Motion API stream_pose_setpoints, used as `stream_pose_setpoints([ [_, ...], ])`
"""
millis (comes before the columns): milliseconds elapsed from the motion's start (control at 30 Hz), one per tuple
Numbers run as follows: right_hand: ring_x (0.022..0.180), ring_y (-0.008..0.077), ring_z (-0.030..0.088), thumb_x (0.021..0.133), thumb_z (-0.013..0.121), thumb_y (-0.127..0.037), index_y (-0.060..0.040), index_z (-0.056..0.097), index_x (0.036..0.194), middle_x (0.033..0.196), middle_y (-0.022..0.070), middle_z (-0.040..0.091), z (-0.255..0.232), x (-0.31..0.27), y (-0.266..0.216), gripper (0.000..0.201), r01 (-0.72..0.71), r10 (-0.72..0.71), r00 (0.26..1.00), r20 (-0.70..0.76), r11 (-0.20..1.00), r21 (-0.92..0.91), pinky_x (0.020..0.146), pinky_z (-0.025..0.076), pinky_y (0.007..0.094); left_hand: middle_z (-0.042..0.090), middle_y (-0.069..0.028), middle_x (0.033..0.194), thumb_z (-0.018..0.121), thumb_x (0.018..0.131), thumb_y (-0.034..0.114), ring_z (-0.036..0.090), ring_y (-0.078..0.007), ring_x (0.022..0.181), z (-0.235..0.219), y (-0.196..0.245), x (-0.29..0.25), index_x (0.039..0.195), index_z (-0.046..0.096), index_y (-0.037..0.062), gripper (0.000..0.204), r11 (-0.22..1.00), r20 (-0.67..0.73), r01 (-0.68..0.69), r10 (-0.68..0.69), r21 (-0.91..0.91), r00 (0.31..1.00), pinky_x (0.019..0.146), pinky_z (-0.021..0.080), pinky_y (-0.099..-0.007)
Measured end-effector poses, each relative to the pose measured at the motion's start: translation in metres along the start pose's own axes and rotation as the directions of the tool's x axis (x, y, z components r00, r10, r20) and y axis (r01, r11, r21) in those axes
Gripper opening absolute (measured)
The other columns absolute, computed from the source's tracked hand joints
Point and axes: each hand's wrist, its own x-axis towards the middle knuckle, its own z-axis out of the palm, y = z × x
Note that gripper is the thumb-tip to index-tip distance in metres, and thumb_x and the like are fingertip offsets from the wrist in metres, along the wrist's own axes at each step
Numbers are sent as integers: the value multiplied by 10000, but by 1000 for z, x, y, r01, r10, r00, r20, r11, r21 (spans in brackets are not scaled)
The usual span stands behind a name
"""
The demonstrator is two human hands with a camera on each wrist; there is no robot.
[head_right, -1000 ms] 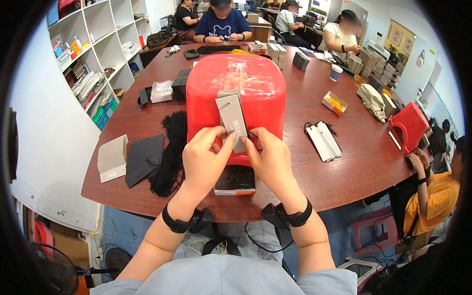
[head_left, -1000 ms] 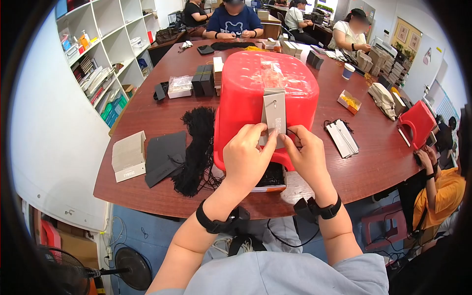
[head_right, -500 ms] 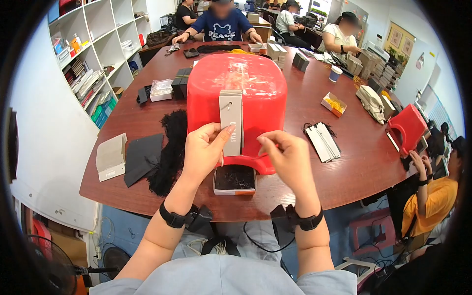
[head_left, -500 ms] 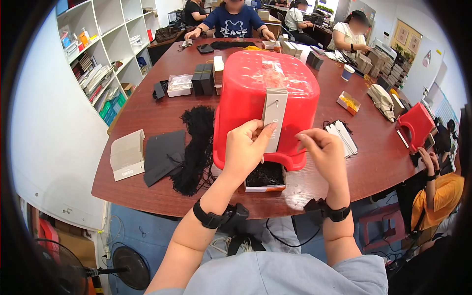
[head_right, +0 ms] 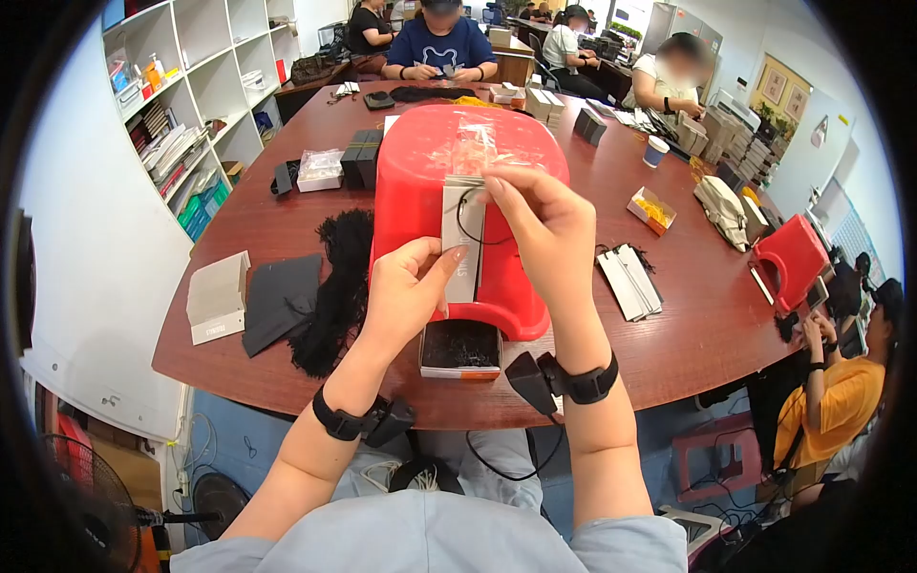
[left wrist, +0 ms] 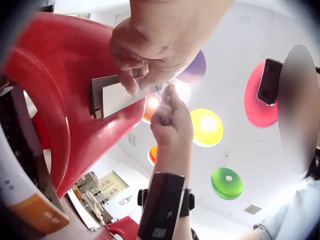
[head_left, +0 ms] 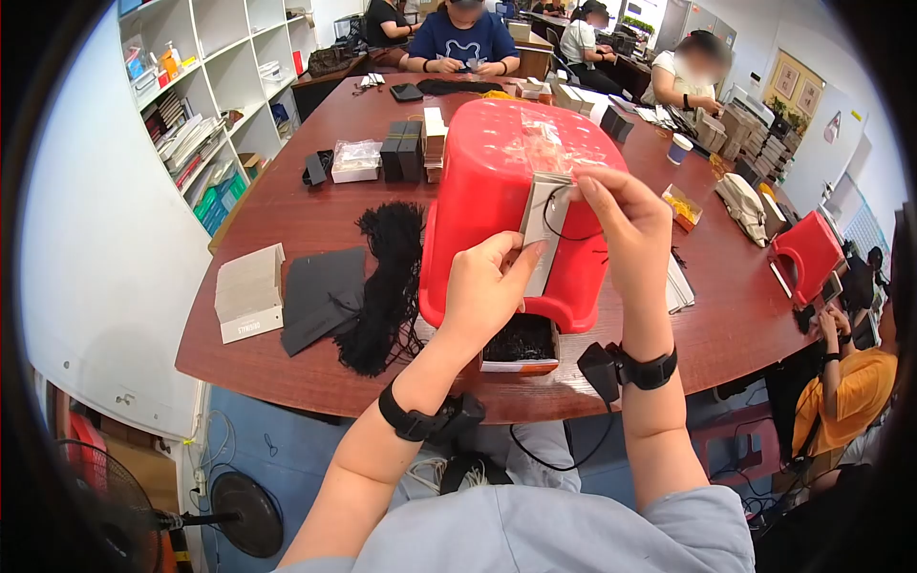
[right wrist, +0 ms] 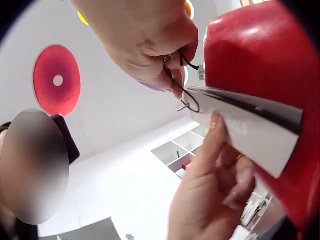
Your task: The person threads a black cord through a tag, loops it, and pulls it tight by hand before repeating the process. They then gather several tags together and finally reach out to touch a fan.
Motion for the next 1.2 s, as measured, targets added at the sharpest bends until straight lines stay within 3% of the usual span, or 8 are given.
stream_pose_setpoints([
  [333,613,40,474,772,553,5,39,596,825,670,17,516,-17,-49,34,76,127,-124,992,25,968,-216,521,357,164,603,-75,790,493,828,38,537,-65,624,-4,-14,-2,1007,436,-22,197,955,132,-272,286,-115,949,532,431,-204],
  [567,600,25,457,835,505,-123,21,607,844,682,-4,531,-8,-32,14,177,-181,176,981,84,981,62,519,350,162,550,-120,660,536,776,21,559,-197,544,-19,-25,-11,965,478,27,197,816,179,-539,511,206,841,505,412,-251],
  [767,583,18,447,824,540,-163,-18,619,807,640,-30,523,5,-13,5,165,-371,332,916,227,915,160,525,349,159,519,-107,615,543,773,22,501,-174,472,-24,-23,-31,951,491,24,185,863,228,-470,427,185,875,466,379,-256],
  [967,630,37,458,835,512,-135,-2,598,764,665,-5,552,-3,-14,-4,173,-113,117,992,45,990,-83,588,366,179,624,-112,832,496,796,-24,577,-98,778,-31,-9,-41,974,473,-24,179,956,313,-272,227,108,922,697,437,-225],
  [1000,638,52,460,837,485,-116,-8,575,772,705,12,564,-10,-14,-4,155,-136,134,990,48,989,56,611,377,190,625,-112,844,497,794,-28,571,-94,790,-31,-5,-44,976,473,-26,183,978,323,-208,187,29,928,714,432,-224],
  [1067,697,99,460,837,440,-125,-26,519,806,787,40,536,-25,-14,-4,131,-186,142,982,125,846,499,656,387,239,625,-113,855,497,792,-32,565,-89,802,-32,-3,-49,977,473,-29,186,990,337,-135,144,-50,930,730,426,-223],
  [1133,731,132,444,840,415,-148,-33,495,841,786,56,489,-37,-12,-3,140,-266,20,958,285,431,862,691,386,277,625,-108,871,509,787,-19,548,-64,807,-36,-3,-53,989,489,-11,204,999,369,-26,35,-30,929,727,418,-210],
  [1200,703,129,439,841,413,-151,-29,500,866,843,72,515,-39,-21,-6,153,-311,19,948,318,271,911,675,397,270,624,-110,873,508,786,-24,547,-67,810,-37,4,-57,985,487,-15,200,998,380,13,9,-55,925,725,420,-212],
])
